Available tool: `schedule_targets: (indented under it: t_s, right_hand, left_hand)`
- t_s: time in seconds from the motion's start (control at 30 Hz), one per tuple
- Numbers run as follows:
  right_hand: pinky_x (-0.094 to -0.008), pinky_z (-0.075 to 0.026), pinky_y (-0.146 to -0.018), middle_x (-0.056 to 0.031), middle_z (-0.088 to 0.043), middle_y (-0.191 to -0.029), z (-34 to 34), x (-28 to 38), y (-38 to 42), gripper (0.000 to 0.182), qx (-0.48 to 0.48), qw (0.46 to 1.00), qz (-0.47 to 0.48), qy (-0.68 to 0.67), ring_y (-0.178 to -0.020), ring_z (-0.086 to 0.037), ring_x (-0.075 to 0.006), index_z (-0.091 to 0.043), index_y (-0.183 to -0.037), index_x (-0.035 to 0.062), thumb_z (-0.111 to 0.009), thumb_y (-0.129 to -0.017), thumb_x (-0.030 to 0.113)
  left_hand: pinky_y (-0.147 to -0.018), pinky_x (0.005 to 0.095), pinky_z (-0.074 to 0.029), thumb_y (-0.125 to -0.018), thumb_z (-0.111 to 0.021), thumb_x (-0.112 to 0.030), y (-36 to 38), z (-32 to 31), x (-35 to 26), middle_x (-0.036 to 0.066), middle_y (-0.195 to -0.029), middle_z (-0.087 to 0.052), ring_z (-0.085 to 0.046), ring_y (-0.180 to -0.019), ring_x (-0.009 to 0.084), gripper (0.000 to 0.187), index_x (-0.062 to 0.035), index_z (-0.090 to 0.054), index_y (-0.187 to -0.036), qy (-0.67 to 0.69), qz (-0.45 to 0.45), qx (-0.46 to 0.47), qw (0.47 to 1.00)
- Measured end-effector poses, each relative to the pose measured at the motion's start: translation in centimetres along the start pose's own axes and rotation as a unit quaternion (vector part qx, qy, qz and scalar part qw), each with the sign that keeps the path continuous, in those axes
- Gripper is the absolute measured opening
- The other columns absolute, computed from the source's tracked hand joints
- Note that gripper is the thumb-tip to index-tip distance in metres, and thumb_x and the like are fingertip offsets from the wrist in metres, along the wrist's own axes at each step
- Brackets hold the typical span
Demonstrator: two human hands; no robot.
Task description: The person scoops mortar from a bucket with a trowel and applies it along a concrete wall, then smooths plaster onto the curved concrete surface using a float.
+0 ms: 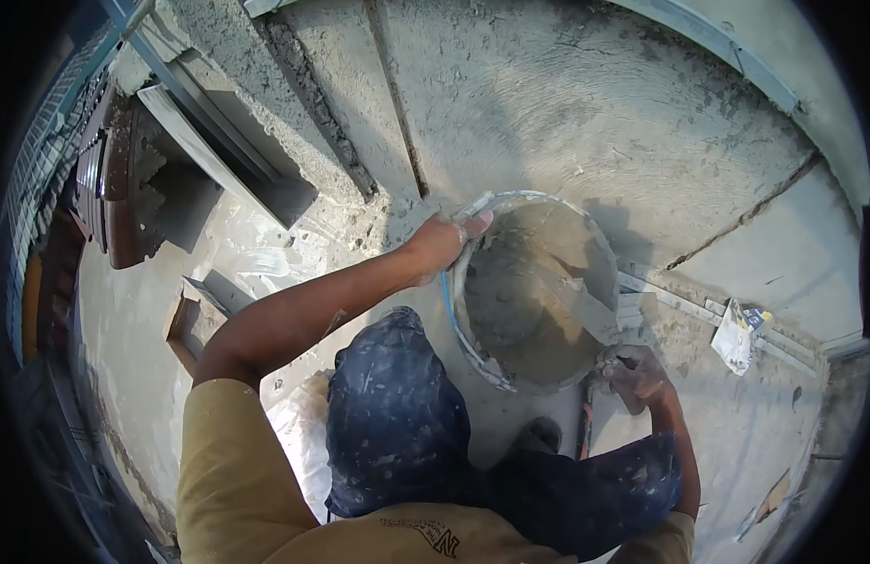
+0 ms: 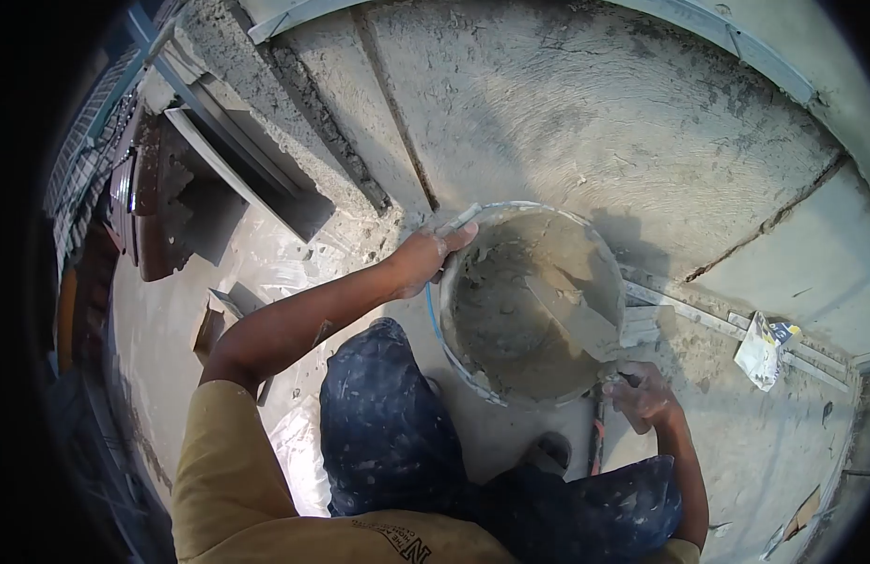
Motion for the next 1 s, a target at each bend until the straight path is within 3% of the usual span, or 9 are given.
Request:
schedule_targets:
  t_s: [0.2,0.23,0.33,0.47,0.53,0.63,0.73,0.83,1.0]
  right_hand:
    - [-0.0324,-0.050,-0.083,-0.0142,-0.066,-0.101,-7.4,6.1,-9.7,0.038,0.044,0.983,-0.050,0.168,-0.096,-0.064,-0.0211,-0.066,-0.106,-0.0005,-0.073,-0.085,0.030]
    - [-0.0339,-0.051,-0.086,-0.0175,-0.066,-0.107,-7.4,6.5,-11.8,0.039,0.101,0.954,-0.037,0.280,-0.101,-0.064,-0.0241,-0.066,-0.109,-0.0004,-0.073,-0.084,0.030]
    - [-0.0417,-0.053,-0.086,-0.0208,-0.068,-0.105,-7.3,7.2,-15.4,0.037,0.037,0.825,0.264,0.498,-0.101,-0.066,-0.0321,-0.066,-0.111,0.0003,-0.070,-0.085,0.027]
    - [-0.0446,-0.051,-0.087,-0.0188,-0.067,-0.117,-8.5,15.0,-19.4,0.038,0.061,0.680,0.074,0.727,-0.107,-0.063,-0.0341,-0.063,-0.122,0.0058,-0.060,-0.092,0.029]
    - [-0.0463,-0.055,-0.075,-0.0154,-0.069,-0.087,-8.7,15.4,-20.5,0.013,-0.044,0.597,0.317,0.736,-0.090,-0.069,-0.0315,-0.067,-0.092,0.0053,-0.060,-0.085,0.013]
    - [-0.0458,-0.055,-0.071,-0.0140,-0.069,-0.086,-8.4,16.9,-19.9,0.014,-0.045,0.608,0.382,0.695,-0.087,-0.069,-0.0324,-0.069,-0.092,0.0082,-0.057,-0.086,0.012]
    - [-0.0452,-0.053,-0.078,-0.0115,-0.070,-0.096,-9.0,20.3,-18.2,0.016,0.005,0.556,0.261,0.789,-0.097,-0.067,-0.0300,-0.070,-0.095,0.0132,-0.056,-0.088,0.016]
    - [-0.0491,-0.044,-0.098,-0.0092,-0.062,-0.127,-10.6,22.0,-17.5,0.035,-0.011,0.475,0.450,0.756,-0.128,-0.049,-0.0311,-0.066,-0.123,0.0181,-0.057,-0.091,0.025]
    - [-0.0501,-0.044,-0.099,-0.0096,-0.061,-0.126,-12.2,23.5,-20.4,0.037,-0.054,0.307,0.569,0.761,-0.130,-0.047,-0.0293,-0.063,-0.126,0.0174,-0.056,-0.089,0.016]
  left_hand:
    - [-0.093,0.0341,-0.052,-0.103,-0.052,-0.029,-1.2,9.9,5.7,0.015,-0.126,-0.063,-0.064,-0.110,0.0216,0.046,0.0051,-0.053,-0.134,0.186,-0.003,-0.075,0.980]
    - [-0.091,0.0342,-0.053,-0.103,-0.051,-0.028,-1.7,11.8,6.4,0.015,-0.124,-0.064,-0.065,-0.107,0.0209,0.045,0.0045,-0.052,-0.135,0.197,0.017,-0.056,0.979]
    - [-0.089,0.0336,-0.053,-0.101,-0.055,-0.031,-2.2,13.1,6.0,0.014,-0.121,-0.065,-0.066,-0.103,0.0204,0.049,0.0047,-0.052,-0.135,0.193,0.022,-0.059,0.979]
    - [-0.086,0.0317,-0.052,-0.097,-0.062,-0.039,-5.2,12.4,5.4,0.018,-0.115,-0.066,-0.066,-0.099,0.0206,0.058,0.0092,-0.055,-0.129,0.070,0.004,-0.052,0.996]
    - [-0.085,0.0311,-0.052,-0.094,-0.065,-0.042,-6.6,11.4,4.2,0.020,-0.112,-0.067,-0.066,-0.097,0.0206,0.062,0.0121,-0.058,-0.124,-0.040,0.011,-0.077,0.996]
    - [-0.079,0.0331,-0.054,-0.092,-0.067,-0.043,-6.6,10.5,1.8,0.020,-0.100,-0.070,-0.069,-0.086,0.0219,0.058,0.0112,-0.065,-0.113,-0.022,-0.017,-0.022,0.999]
    - [-0.077,0.0328,-0.056,-0.091,-0.068,-0.043,-8.1,10.9,2.3,0.020,-0.101,-0.071,-0.070,-0.083,0.0233,0.057,0.0098,-0.066,-0.113,0.035,-0.016,-0.009,0.999]
    - [-0.075,0.0330,-0.057,-0.091,-0.069,-0.040,-8.2,10.7,1.7,0.020,-0.101,-0.070,-0.070,-0.081,0.0232,0.054,0.0098,-0.066,-0.112,0.038,-0.020,-0.002,0.999]
    - [-0.071,0.0345,-0.058,-0.094,-0.066,-0.034,-8.3,8.5,0.0,0.019,-0.098,-0.070,-0.070,-0.075,0.0232,0.046,0.0101,-0.067,-0.107,-0.013,-0.053,0.003,0.999]
Point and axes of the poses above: each hand's wrist, its own y-axis away from the middle knuckle, its own z-axis out of the back of the hand, x = y × z, the point moved 1 cm from there along -y, towards the middle knuckle
